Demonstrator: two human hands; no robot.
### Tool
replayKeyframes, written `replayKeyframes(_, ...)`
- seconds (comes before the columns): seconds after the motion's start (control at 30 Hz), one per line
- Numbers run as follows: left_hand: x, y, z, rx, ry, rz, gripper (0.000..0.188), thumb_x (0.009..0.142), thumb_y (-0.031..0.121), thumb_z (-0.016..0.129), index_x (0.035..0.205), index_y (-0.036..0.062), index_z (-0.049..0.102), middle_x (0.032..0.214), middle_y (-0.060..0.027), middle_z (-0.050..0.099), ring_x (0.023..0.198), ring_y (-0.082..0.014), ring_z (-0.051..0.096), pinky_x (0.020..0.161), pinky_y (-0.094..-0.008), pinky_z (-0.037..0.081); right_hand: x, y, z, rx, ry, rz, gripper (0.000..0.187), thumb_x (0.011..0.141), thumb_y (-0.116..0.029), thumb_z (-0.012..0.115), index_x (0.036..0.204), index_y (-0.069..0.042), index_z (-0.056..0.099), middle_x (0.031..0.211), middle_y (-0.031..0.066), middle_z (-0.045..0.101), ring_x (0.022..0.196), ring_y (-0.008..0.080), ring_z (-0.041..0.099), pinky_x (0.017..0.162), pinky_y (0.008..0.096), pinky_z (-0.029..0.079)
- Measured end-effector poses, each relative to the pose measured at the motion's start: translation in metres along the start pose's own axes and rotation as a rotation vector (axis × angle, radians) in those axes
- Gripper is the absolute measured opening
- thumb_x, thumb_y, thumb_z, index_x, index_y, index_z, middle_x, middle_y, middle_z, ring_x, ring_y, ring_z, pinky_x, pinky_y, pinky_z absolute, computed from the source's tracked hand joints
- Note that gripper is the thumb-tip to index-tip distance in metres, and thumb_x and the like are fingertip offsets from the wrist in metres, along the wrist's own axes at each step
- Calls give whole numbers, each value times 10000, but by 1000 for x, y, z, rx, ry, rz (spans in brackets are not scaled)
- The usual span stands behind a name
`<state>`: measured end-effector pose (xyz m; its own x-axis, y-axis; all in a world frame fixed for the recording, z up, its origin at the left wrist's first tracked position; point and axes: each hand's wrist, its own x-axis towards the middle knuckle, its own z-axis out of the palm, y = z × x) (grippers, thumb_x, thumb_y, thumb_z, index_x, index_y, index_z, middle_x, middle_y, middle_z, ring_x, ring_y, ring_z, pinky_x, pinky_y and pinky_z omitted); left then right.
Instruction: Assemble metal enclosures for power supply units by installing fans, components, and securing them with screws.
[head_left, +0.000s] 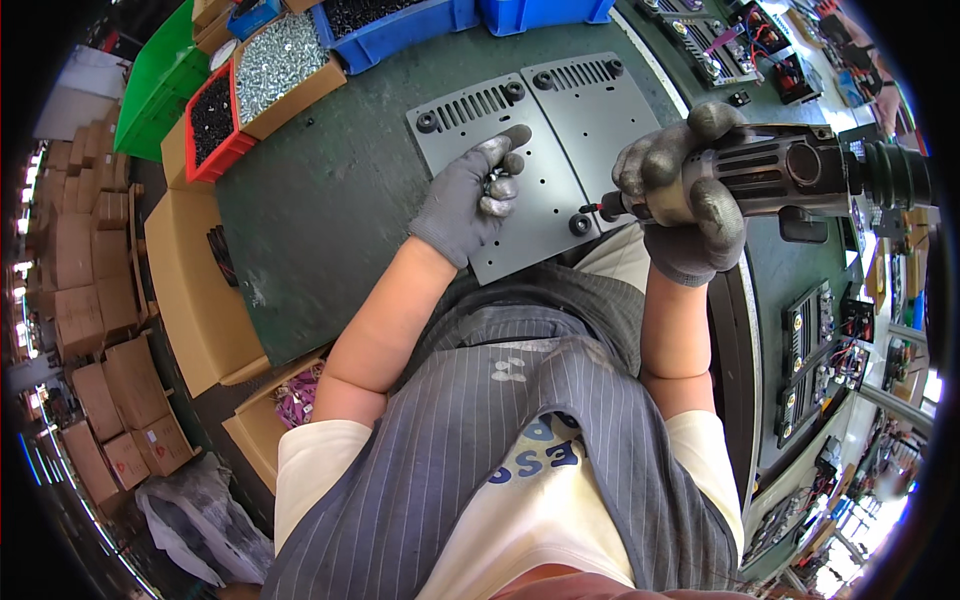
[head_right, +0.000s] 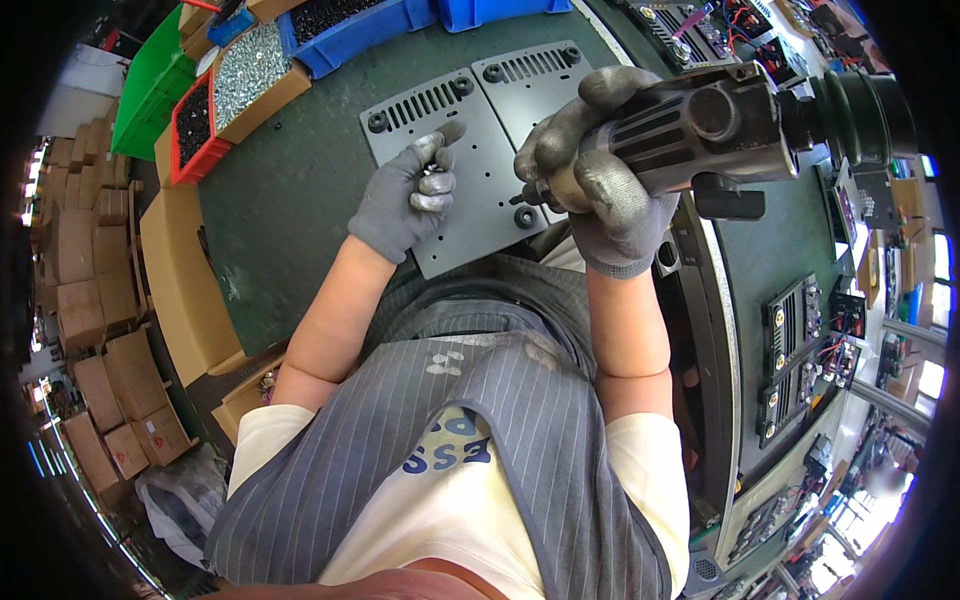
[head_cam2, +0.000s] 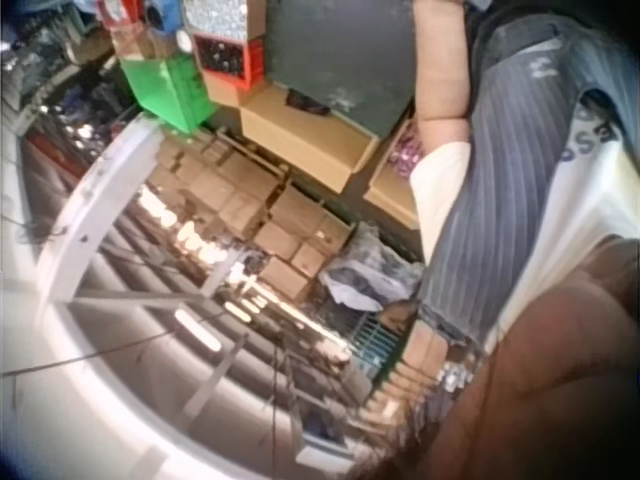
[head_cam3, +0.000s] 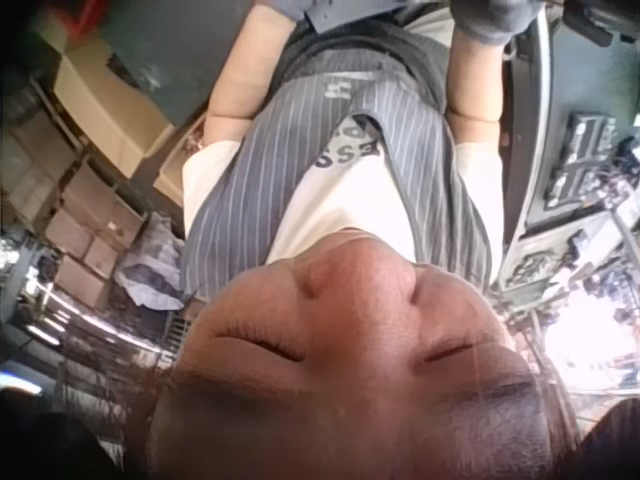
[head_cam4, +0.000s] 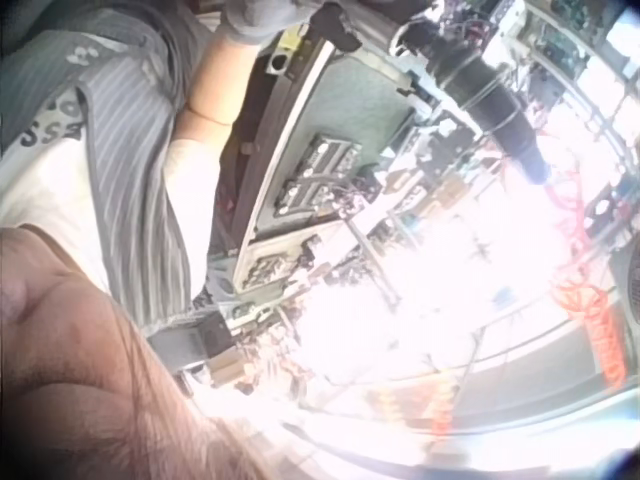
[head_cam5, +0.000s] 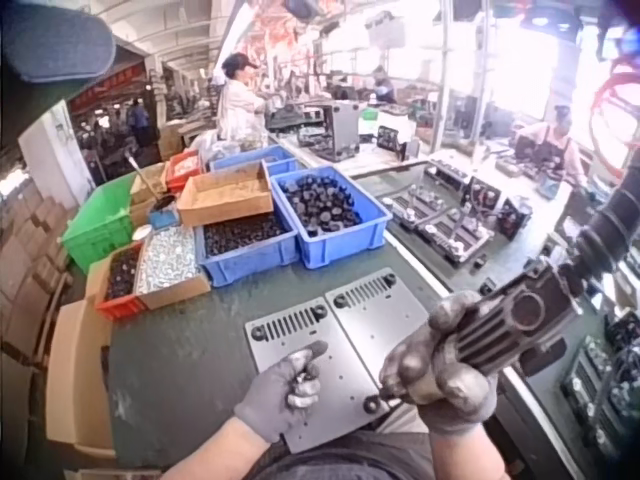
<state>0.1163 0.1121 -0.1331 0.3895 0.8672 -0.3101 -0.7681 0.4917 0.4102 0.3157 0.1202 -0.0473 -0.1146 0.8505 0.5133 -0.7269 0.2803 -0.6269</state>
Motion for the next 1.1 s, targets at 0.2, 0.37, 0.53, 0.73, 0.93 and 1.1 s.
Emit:
replayKeyframes(0.2, -6, -1, 28, 37, 241, 79, 316, 957, 166, 404, 1217, 1, 475, 736, 0, 489, 546, -52, 380, 419, -147, 311, 3, 1, 7, -178, -27, -24, 486, 774, -267, 558, 1197, -65, 431, 738, 72, 506, 564, 185, 484, 544, 321, 392)
replayKeyframes(0.37, -13, -1, 13, 135, 167, 143, 296, 946, 176, 457, 1174, 3, 532, 715, 6, 475, 521, -44, 389, 398, -149, 300, 8, 5, 7, -186, -58, -37, 488, 773, -276, 546, 1199, -70, 431, 732, 65, 498, 560, 185, 475, 546, 326, 384)
replayKeyframes(0.53, -18, -10, 14, 319, 44, 64, 356, 944, 179, 449, 1236, -25, 444, 736, -11, 505, 538, -38, 372, 416, -145, 305, 11, 14, 7, 4, -162, -44, 407, 784, -145, 588, 1156, -49, 453, 804, 114, 601, 680, 240, 601, 557, 320, 492)
replayKeyframes(0.73, -23, -17, 13, -144, -98, -133, 344, 949, 157, 428, 1245, -18, 444, 683, -1, 473, 513, -26, 360, 375, -130, 301, 10, 20, 21, -102, -132, -57, 457, 790, -249, 511, 1209, -88, 425, 760, 67, 508, 594, 196, 491, 585, 336, 410)
replayKeyframes(0.93, -22, -18, 22, -195, -153, -148, 341, 955, 163, 409, 1237, -26, 438, 676, -14, 470, 511, -32, 360, 359, -125, 280, 12, 22, 23, -49, -138, -57, 455, 791, -242, 534, 1206, -89, 429, 792, 75, 543, 600, 191, 514, 592, 329, 430)
replayKeyframes(1.1, -20, -25, 22, -133, -132, -131, 333, 959, 163, 391, 1231, -26, 434, 659, -8, 446, 488, -29, 341, 353, -130, 275, 11, 23, 16, 17, -186, -40, 454, 782, -251, 571, 1181, -93, 425, 794, 74, 544, 593, 186, 510, 581, 321, 423)
